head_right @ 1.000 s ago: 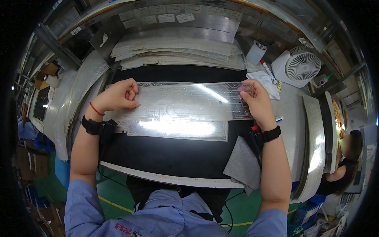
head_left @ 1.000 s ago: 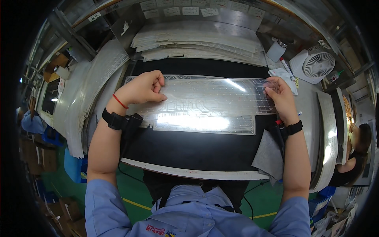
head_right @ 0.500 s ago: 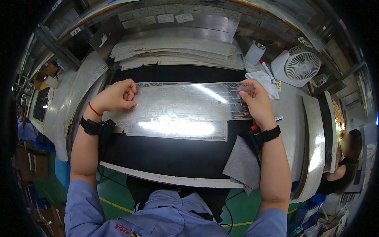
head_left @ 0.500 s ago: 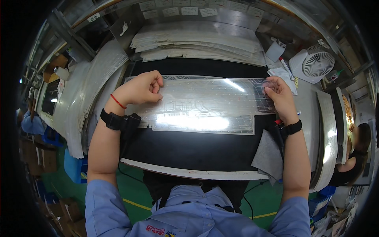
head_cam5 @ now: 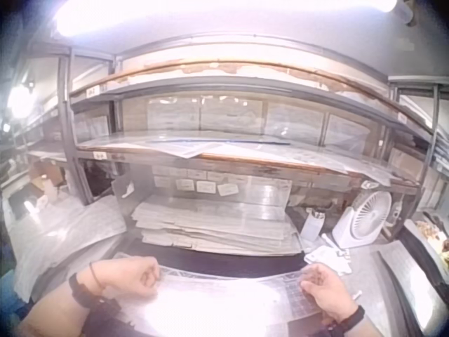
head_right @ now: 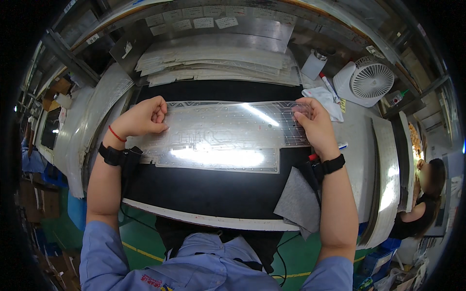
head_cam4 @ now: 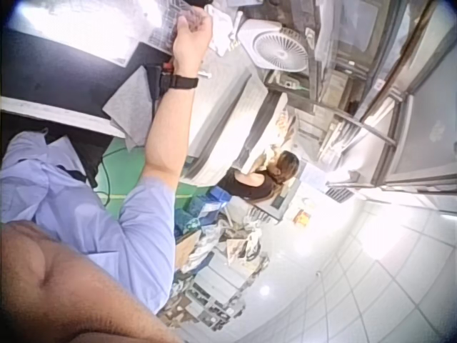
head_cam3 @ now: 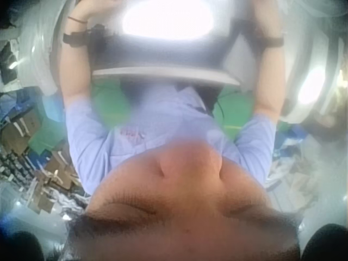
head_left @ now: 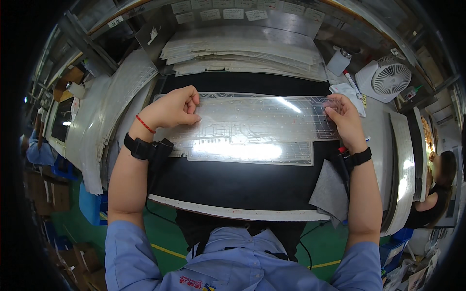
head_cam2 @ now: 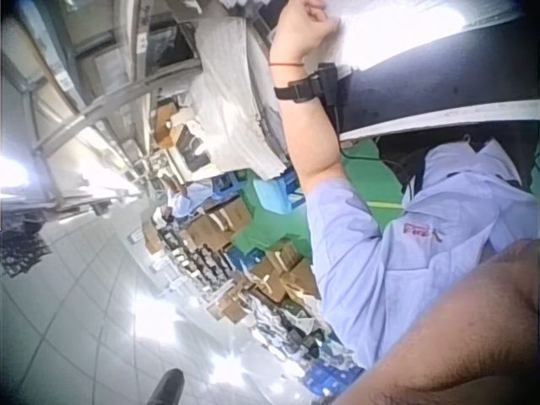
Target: Inspecting and stacking flexible circuit board layers or keyboard membranes at a workstation.
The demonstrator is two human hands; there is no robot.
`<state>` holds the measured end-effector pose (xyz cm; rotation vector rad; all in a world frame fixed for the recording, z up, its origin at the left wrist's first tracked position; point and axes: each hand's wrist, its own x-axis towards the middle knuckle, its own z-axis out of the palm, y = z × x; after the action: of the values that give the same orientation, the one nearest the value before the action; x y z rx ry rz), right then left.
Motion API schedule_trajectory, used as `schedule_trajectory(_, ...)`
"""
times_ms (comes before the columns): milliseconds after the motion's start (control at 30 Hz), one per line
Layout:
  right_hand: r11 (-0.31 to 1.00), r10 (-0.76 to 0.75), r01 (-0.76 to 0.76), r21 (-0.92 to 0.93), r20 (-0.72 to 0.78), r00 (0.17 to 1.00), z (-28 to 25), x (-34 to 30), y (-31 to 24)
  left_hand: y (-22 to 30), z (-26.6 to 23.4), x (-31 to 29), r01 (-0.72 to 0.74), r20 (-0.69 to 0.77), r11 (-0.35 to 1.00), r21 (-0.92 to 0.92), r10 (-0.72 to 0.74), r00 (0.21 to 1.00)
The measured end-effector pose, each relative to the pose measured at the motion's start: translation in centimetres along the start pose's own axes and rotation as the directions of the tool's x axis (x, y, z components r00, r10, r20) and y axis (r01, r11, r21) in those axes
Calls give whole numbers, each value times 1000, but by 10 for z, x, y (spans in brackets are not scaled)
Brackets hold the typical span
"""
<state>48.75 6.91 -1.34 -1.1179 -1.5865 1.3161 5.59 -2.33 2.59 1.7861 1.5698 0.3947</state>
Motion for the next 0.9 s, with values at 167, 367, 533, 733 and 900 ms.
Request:
schedule_trajectory(167, 1000, 4, -4, -1, -2, 1000, -1, -1, 1, 4, -1, -1, -30, 18, 998, 53, 29, 999)
schedule_trajectory(367, 1000, 0, 0, -3, -5, 1000, -1, -1, 0, 0, -2, 0, -35, 25, 998, 46, 34, 999)
schedule_trajectory(533, 1000, -1, 1, 2, -2, 1000, -1, 0, 1, -2, -1, 0, -27, -3, 1000, 9, 27, 1000)
schedule_trajectory(733, 1000, 7, -7, -6, -8, 1000, 0, 0, 1, 3, -2, -1, -7, 16, 1000, 24, 6, 1000)
schedule_trajectory(900, 1000, 10, -10, -8, -14, 1000, -1, 0, 1, 3, 0, -2, -39, 10, 998, 39, 38, 999)
